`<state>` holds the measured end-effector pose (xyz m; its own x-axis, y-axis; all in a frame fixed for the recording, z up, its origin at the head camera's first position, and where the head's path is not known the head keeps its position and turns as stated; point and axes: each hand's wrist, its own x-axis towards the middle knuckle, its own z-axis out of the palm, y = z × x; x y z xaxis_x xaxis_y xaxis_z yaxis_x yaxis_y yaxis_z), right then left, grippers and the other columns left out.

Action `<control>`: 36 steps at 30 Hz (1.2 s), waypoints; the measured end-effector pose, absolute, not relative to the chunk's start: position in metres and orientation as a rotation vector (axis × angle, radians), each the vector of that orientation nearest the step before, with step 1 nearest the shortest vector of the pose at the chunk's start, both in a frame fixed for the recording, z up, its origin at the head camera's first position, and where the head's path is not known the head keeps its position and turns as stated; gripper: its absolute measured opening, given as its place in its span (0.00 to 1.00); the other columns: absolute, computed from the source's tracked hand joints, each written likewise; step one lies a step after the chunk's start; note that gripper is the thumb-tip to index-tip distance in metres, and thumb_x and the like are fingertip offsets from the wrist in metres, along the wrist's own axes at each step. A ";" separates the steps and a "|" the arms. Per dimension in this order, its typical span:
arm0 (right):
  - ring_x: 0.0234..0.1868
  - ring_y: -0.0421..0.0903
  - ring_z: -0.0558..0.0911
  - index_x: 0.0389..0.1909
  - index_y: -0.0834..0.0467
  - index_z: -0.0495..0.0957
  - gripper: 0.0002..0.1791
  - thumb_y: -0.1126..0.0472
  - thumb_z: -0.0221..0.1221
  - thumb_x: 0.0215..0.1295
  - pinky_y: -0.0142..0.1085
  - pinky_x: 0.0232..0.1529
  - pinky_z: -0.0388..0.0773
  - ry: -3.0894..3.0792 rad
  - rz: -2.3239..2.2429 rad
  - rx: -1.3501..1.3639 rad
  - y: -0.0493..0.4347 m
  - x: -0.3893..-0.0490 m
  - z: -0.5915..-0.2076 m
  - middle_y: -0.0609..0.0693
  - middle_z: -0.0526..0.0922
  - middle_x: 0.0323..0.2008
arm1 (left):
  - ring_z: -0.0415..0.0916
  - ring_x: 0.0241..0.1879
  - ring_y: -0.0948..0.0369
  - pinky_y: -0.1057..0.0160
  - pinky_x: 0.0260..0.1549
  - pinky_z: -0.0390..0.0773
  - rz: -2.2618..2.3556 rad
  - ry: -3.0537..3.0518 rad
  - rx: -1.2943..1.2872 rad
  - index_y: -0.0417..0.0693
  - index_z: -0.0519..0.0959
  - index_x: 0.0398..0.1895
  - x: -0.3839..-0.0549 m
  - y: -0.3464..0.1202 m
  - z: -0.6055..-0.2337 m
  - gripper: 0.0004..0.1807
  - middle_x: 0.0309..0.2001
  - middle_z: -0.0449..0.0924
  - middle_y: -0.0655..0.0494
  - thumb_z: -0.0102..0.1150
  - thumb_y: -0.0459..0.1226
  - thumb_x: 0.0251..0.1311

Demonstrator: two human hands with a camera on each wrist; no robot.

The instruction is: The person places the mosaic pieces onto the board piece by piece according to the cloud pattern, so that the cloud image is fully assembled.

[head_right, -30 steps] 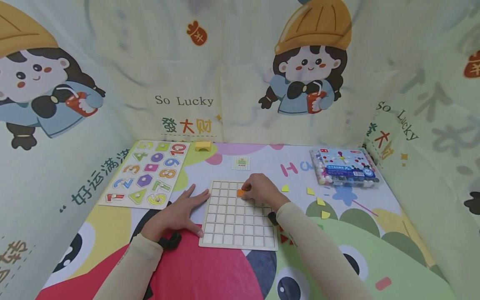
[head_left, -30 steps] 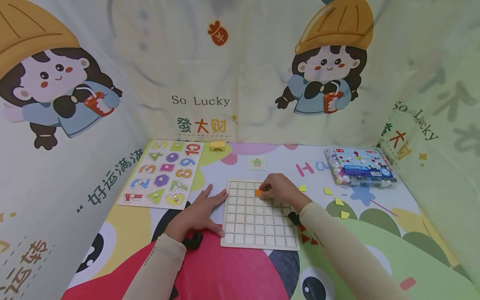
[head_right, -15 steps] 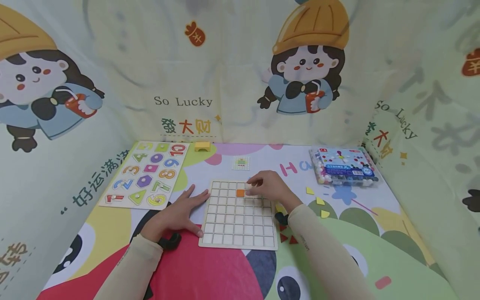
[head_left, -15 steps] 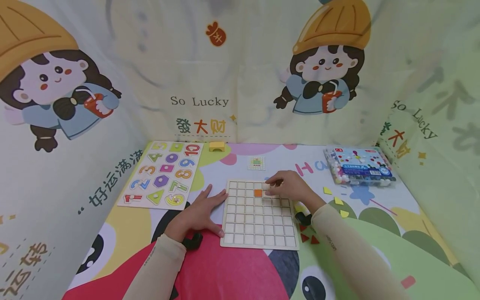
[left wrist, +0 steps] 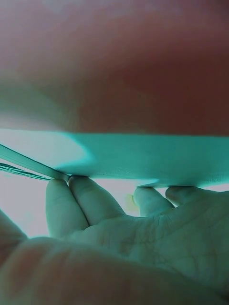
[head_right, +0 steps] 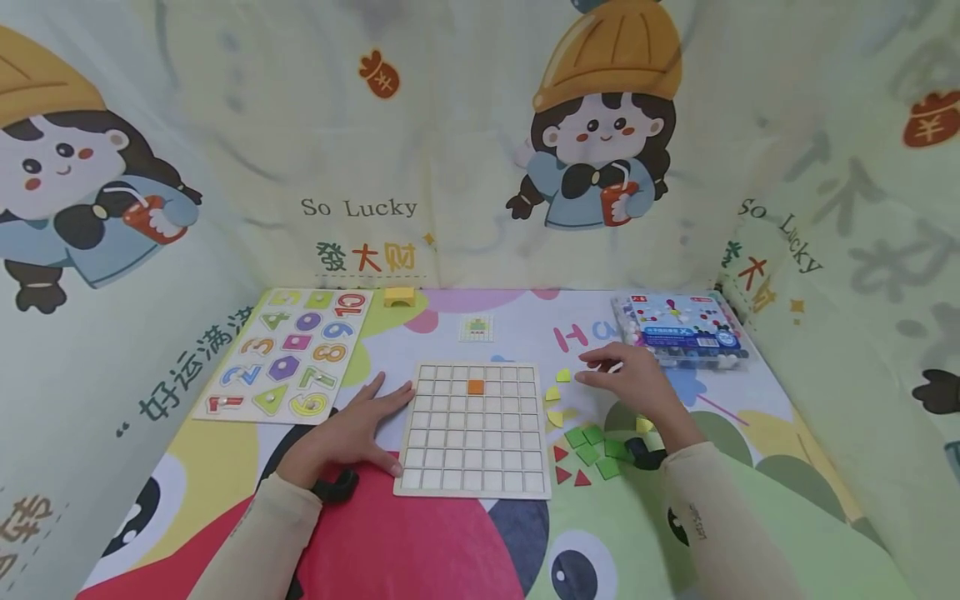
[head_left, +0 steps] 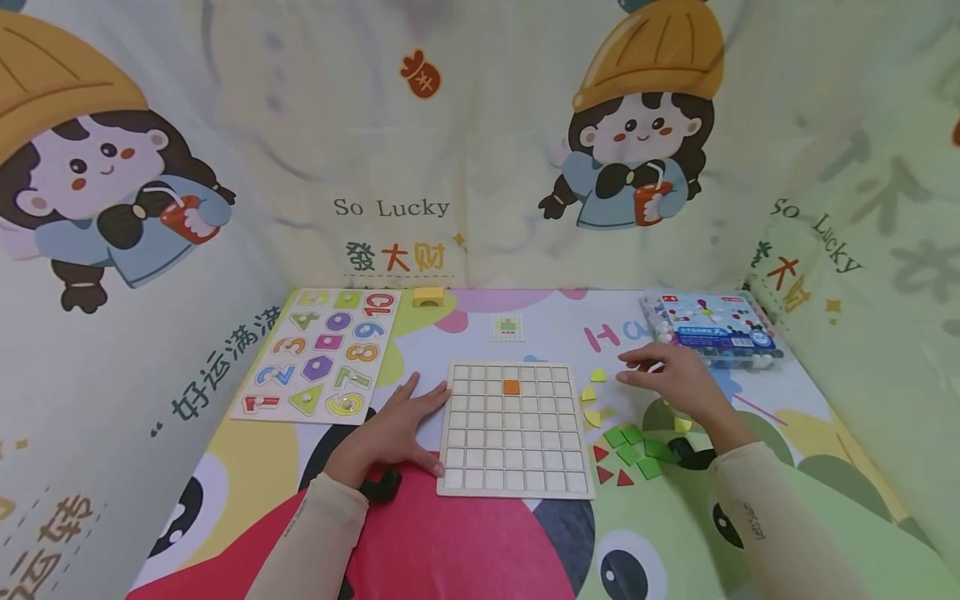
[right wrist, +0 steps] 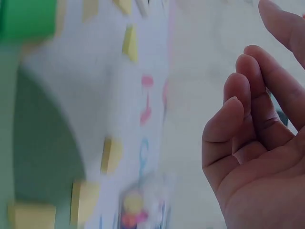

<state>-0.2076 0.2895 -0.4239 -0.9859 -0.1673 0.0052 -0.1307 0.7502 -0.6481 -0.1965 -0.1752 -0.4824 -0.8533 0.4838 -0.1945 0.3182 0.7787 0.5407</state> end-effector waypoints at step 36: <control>0.50 0.56 0.81 0.65 0.62 0.82 0.31 0.46 0.69 0.70 0.46 0.49 0.84 2.809 -0.877 0.108 0.333 -0.224 -0.471 0.65 0.85 0.58 | 0.32 0.87 0.42 0.32 0.72 0.70 0.727 2.649 0.587 0.65 0.61 0.84 -0.194 -0.174 -0.483 0.66 0.85 0.55 0.64 0.87 0.58 0.38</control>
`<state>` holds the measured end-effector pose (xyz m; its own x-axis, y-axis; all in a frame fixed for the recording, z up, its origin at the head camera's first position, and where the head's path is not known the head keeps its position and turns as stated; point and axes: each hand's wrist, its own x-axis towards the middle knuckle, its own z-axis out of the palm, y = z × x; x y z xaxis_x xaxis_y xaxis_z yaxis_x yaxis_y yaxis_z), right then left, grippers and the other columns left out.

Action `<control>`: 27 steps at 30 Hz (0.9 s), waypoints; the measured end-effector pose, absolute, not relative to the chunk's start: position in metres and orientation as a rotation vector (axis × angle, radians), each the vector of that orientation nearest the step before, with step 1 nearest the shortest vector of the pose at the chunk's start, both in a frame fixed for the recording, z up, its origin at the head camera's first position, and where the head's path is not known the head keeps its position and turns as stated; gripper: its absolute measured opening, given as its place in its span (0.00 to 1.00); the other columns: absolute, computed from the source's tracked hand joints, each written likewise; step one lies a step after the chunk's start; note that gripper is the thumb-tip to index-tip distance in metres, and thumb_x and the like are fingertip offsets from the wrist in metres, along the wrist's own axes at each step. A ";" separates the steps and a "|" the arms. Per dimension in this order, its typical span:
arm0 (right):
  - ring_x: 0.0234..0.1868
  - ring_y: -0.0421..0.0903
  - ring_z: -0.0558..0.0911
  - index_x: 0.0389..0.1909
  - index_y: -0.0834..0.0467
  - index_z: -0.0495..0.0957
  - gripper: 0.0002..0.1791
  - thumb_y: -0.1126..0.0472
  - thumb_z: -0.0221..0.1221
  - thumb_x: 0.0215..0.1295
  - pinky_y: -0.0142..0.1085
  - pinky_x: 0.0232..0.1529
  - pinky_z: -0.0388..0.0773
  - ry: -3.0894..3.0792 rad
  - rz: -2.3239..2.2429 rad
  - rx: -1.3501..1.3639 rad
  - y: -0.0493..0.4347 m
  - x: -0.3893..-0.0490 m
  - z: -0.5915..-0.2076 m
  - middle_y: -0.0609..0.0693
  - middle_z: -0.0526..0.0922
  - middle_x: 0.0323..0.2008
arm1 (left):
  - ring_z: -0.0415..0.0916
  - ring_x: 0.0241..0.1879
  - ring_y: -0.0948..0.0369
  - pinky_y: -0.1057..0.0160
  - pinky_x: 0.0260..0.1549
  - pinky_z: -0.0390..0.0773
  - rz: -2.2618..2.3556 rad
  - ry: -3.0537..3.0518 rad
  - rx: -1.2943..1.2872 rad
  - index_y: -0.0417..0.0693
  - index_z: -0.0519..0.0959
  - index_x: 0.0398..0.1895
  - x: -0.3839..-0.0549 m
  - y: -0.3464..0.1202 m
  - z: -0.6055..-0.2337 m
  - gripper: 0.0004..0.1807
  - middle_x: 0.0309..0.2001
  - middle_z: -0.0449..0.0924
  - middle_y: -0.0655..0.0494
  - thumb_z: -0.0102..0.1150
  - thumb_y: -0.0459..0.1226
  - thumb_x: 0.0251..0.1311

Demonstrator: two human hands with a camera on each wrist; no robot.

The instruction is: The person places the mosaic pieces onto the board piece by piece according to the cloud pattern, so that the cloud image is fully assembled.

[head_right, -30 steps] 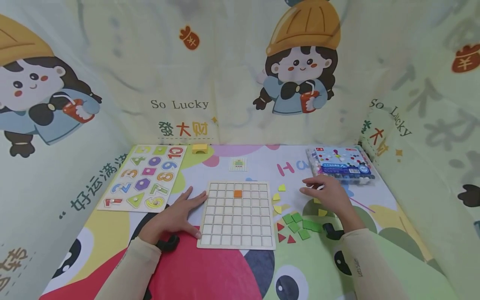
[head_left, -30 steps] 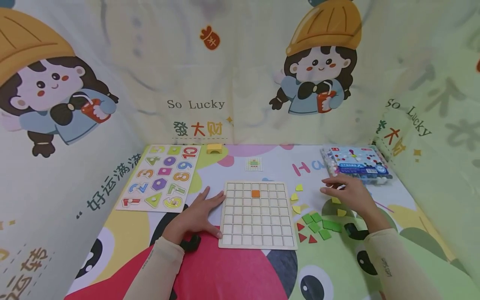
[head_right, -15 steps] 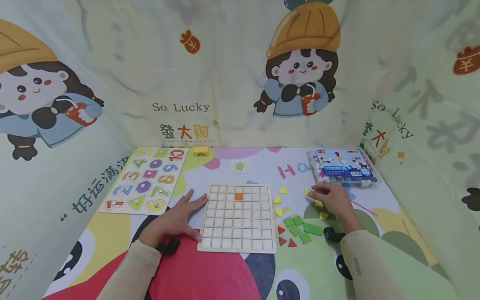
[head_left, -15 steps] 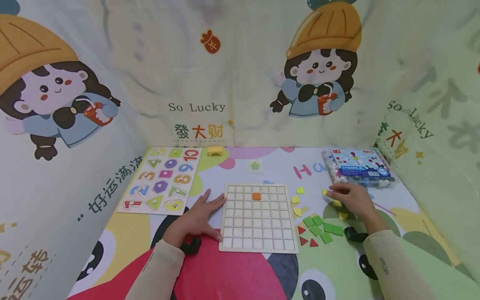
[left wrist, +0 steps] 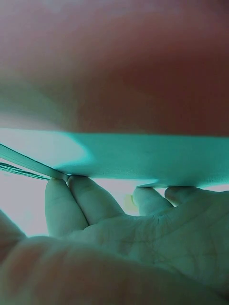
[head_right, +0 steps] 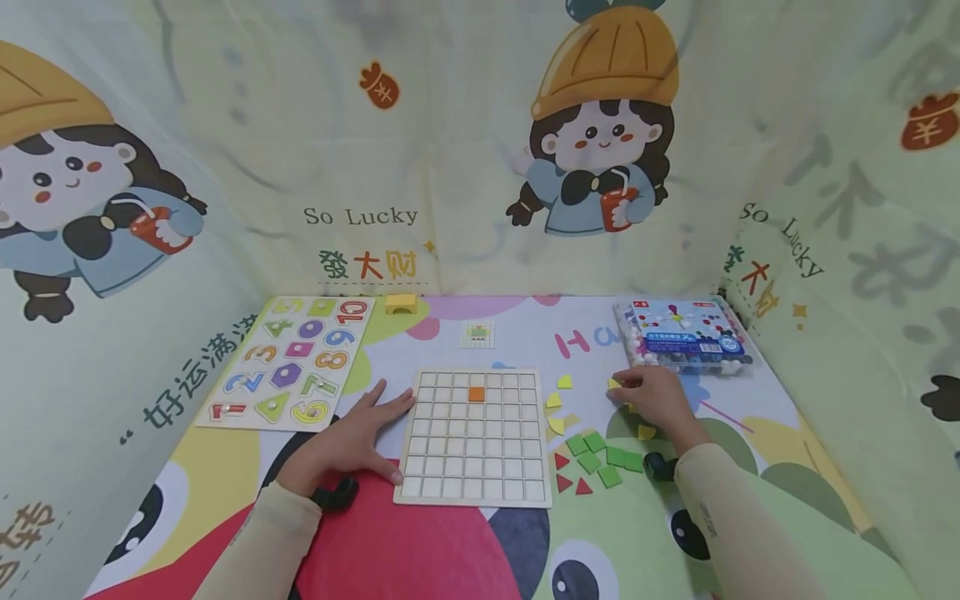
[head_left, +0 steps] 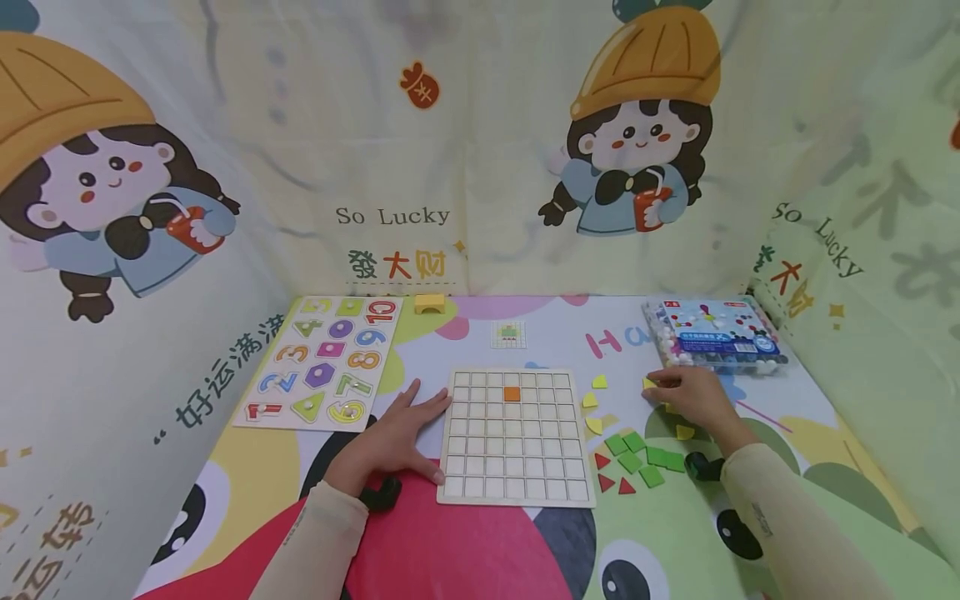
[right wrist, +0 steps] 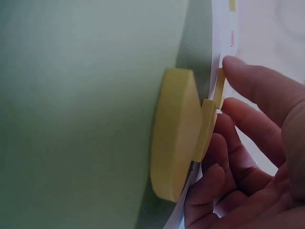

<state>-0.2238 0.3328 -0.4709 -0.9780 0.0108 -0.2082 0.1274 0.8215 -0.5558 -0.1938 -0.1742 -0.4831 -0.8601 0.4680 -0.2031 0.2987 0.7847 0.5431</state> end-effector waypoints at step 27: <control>0.48 0.57 0.82 0.58 0.65 0.85 0.26 0.49 0.69 0.70 0.50 0.49 0.86 2.833 -0.759 0.106 0.325 -0.223 -0.465 0.65 0.87 0.53 | 0.31 0.87 0.43 0.32 0.72 0.70 0.729 2.654 0.585 0.65 0.61 0.84 -0.194 -0.175 -0.483 0.66 0.85 0.55 0.65 0.87 0.58 0.37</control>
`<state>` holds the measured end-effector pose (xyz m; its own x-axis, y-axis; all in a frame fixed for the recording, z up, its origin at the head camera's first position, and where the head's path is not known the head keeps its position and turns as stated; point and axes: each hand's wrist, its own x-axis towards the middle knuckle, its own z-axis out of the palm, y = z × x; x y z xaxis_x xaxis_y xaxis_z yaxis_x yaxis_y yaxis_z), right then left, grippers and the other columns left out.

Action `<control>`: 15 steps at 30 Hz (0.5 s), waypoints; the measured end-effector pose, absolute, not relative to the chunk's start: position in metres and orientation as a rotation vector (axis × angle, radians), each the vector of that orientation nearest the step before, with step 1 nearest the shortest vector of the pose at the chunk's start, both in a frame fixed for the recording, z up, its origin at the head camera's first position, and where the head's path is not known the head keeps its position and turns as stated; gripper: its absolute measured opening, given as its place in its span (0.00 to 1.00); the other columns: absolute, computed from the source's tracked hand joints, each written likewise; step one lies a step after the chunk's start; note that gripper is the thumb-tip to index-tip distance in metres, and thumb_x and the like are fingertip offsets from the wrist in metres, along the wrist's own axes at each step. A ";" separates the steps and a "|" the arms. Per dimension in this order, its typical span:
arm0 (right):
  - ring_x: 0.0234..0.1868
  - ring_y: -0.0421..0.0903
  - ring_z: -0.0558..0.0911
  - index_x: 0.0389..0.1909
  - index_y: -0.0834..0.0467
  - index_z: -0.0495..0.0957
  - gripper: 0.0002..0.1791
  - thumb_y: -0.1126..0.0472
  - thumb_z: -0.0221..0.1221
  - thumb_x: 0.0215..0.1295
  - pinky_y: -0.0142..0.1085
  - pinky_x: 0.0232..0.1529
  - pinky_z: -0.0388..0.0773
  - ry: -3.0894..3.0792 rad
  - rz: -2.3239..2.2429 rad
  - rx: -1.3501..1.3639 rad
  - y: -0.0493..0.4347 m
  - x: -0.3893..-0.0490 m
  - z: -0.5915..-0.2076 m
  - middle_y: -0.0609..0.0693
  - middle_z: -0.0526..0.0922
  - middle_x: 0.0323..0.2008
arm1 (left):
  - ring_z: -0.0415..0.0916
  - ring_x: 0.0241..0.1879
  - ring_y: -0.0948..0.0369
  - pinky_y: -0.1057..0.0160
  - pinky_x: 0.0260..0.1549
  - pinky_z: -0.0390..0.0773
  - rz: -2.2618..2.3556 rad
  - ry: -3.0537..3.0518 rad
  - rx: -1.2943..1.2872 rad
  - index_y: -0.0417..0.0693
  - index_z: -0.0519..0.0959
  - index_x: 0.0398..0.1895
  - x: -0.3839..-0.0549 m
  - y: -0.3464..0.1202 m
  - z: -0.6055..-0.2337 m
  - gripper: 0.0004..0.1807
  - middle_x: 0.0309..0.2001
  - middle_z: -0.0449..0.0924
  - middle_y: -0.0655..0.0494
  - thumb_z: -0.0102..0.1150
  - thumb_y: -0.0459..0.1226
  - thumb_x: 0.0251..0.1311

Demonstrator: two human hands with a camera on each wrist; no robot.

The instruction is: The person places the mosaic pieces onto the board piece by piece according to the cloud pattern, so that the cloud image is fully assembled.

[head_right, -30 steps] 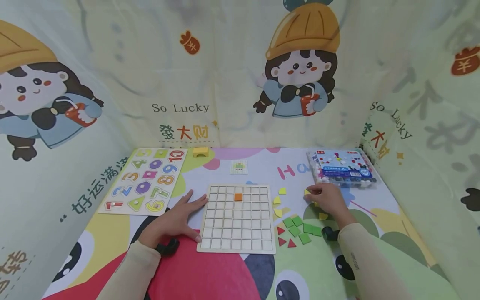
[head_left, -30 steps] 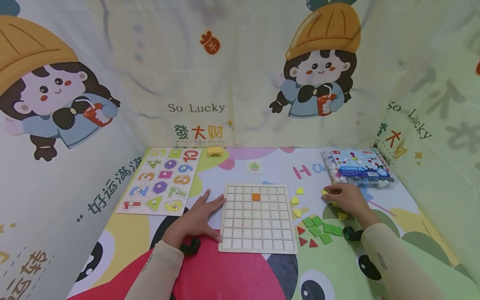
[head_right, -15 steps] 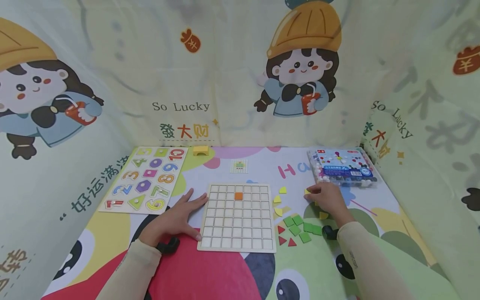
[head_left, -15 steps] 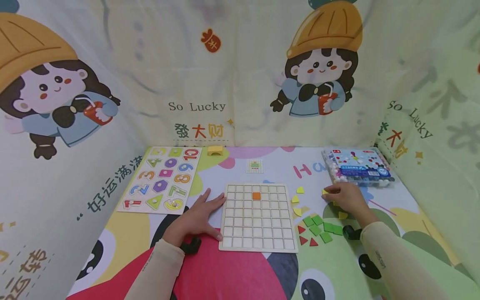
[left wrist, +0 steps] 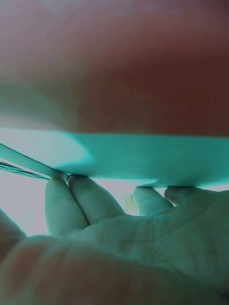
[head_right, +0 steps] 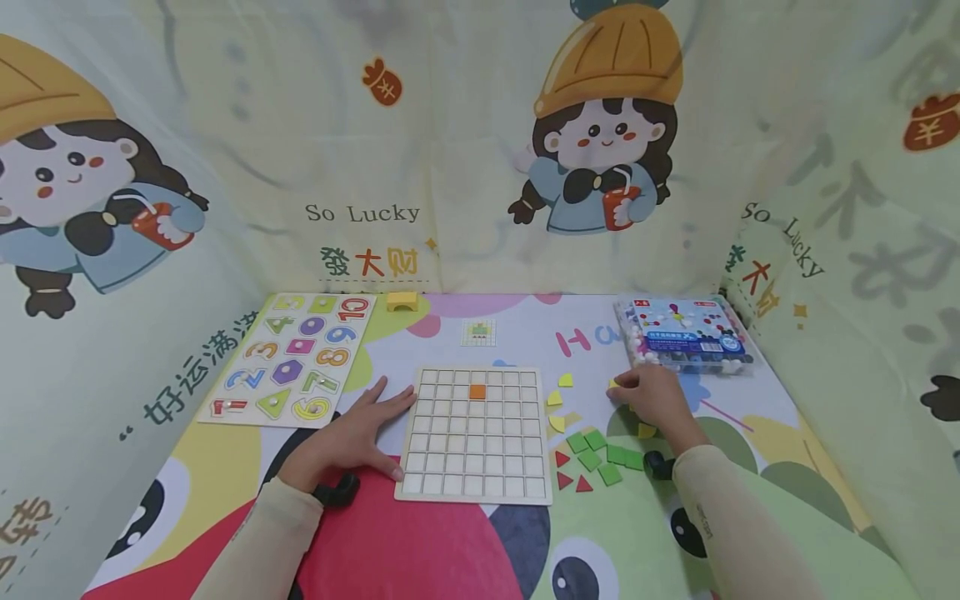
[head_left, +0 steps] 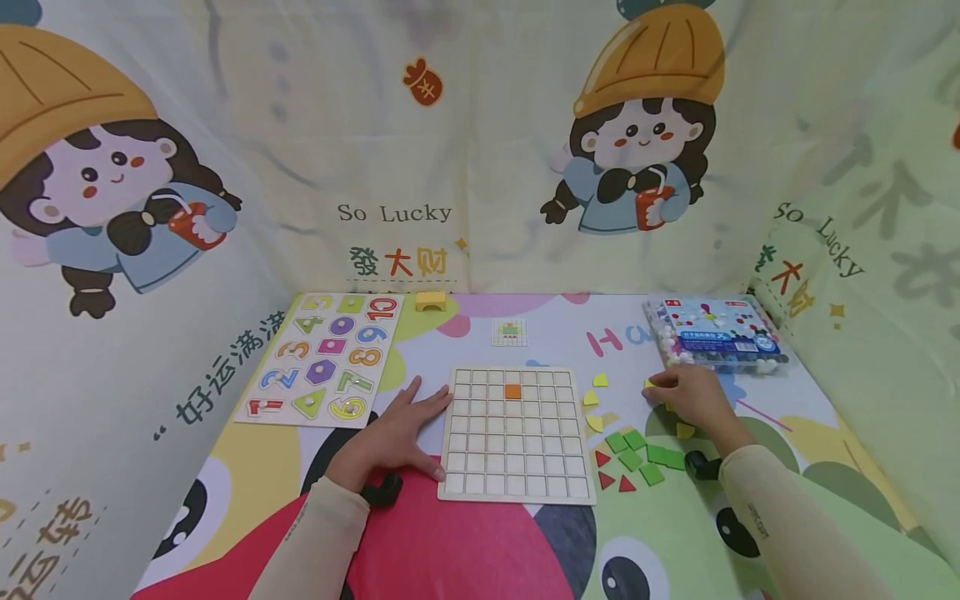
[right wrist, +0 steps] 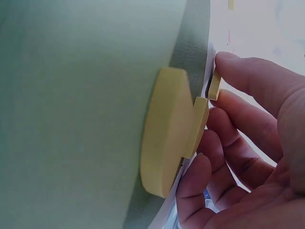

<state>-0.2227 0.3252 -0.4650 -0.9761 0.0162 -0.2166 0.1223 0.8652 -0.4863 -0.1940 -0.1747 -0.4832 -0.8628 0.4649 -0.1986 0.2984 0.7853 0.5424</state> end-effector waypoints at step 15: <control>0.45 0.54 0.83 0.54 0.63 0.88 0.22 0.50 0.70 0.70 0.42 0.42 0.84 2.924 -0.815 -0.051 0.300 -0.219 -0.448 0.62 0.88 0.49 | 0.32 0.87 0.44 0.33 0.70 0.72 0.741 2.654 0.568 0.66 0.61 0.84 -0.194 -0.175 -0.484 0.66 0.85 0.56 0.65 0.87 0.57 0.37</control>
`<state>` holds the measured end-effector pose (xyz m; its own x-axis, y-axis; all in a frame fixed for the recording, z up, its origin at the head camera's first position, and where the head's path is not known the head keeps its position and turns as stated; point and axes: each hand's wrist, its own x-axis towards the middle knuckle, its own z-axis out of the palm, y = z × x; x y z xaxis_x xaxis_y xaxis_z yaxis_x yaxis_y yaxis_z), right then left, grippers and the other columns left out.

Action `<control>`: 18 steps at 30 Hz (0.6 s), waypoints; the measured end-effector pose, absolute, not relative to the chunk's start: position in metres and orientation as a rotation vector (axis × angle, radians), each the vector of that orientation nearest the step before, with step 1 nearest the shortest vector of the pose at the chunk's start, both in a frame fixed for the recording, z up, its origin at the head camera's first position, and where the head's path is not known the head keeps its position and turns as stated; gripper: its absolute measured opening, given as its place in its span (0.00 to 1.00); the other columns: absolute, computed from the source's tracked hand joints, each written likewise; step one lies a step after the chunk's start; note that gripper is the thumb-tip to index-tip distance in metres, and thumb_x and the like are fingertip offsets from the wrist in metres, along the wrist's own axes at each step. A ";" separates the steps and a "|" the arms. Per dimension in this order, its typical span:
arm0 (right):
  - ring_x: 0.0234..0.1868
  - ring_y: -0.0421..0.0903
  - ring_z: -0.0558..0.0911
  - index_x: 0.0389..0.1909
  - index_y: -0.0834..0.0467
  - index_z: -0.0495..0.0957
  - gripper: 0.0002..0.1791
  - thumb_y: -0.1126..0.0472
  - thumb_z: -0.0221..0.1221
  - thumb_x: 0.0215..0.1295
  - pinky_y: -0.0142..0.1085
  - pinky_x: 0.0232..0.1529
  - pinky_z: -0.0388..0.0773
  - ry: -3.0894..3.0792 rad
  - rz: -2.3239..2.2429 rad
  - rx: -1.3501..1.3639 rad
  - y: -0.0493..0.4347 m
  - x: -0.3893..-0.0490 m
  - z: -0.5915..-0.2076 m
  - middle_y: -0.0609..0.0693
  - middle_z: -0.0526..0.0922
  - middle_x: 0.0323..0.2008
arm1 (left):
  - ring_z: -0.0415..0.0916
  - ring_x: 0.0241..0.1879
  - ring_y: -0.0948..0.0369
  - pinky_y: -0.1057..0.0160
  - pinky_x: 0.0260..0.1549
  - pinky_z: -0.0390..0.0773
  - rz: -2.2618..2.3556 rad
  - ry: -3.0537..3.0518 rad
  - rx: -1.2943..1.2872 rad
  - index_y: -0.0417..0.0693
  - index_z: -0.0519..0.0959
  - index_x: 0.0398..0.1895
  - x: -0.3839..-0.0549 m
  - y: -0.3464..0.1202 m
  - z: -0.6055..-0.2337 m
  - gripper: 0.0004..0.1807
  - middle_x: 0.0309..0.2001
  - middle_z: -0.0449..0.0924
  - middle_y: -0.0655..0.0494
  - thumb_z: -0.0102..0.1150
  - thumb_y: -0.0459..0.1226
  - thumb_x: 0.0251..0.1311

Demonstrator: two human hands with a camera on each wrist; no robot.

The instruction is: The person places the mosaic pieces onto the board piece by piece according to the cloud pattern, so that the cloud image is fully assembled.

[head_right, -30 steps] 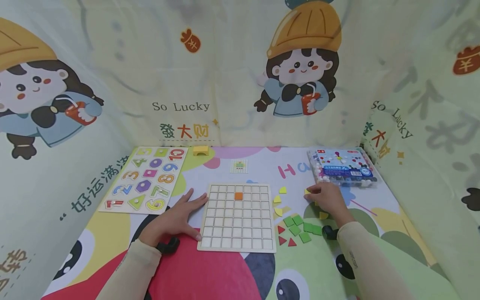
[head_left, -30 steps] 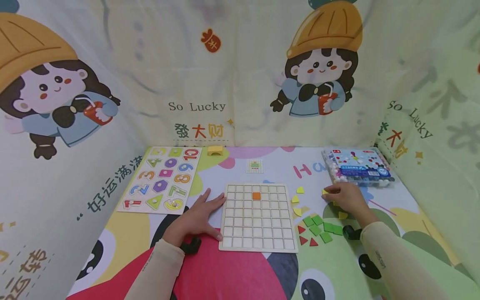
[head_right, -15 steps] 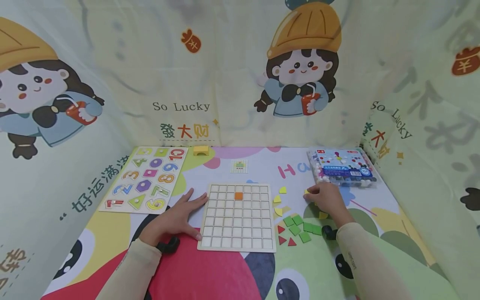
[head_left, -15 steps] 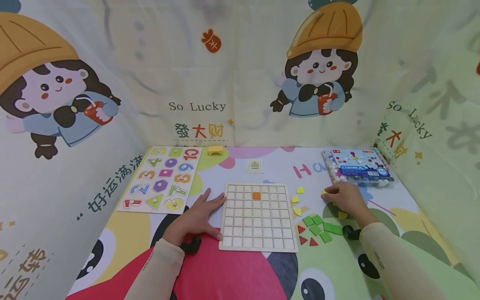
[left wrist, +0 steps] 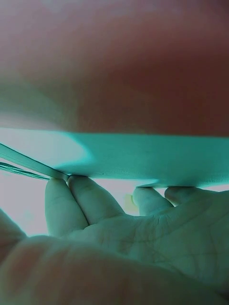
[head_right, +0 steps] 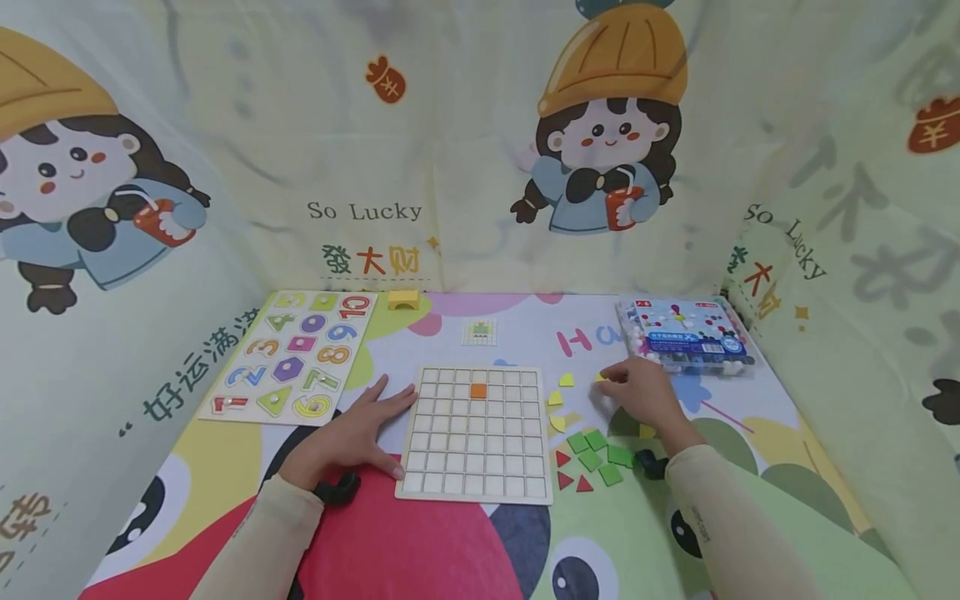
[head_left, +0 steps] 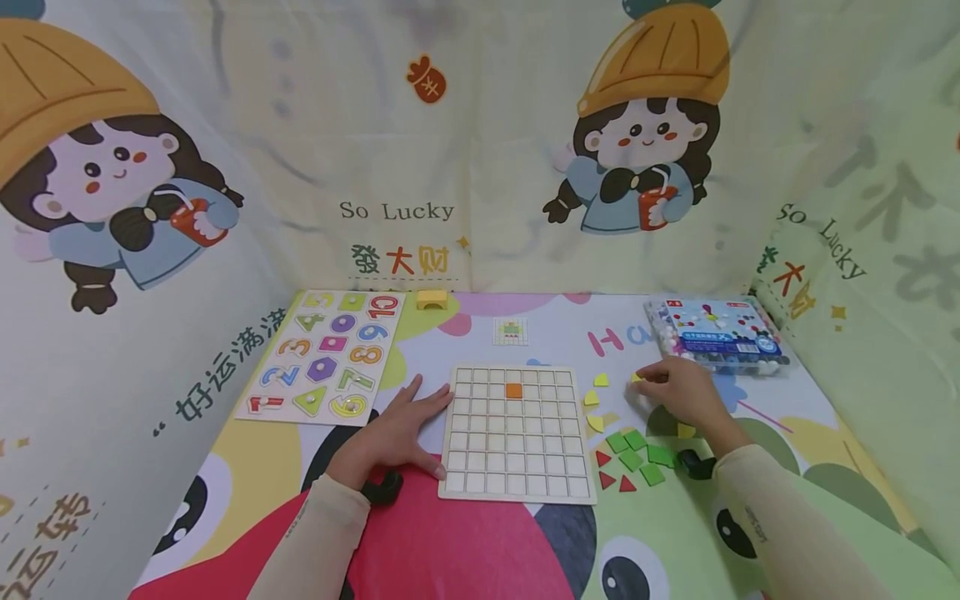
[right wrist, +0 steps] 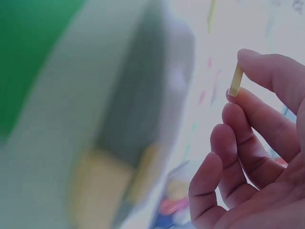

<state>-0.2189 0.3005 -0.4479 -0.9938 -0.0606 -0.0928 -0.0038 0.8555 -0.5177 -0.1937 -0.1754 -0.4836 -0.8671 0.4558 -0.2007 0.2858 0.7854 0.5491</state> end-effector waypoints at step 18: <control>0.42 0.52 0.82 0.48 0.59 0.91 0.15 0.54 0.73 0.67 0.46 0.44 0.81 3.107 -0.862 -0.506 0.209 -0.234 -0.419 0.53 0.87 0.41 | 0.30 0.87 0.44 0.33 0.76 0.64 0.746 2.626 0.590 0.66 0.60 0.84 -0.195 -0.177 -0.481 0.67 0.85 0.54 0.66 0.87 0.59 0.37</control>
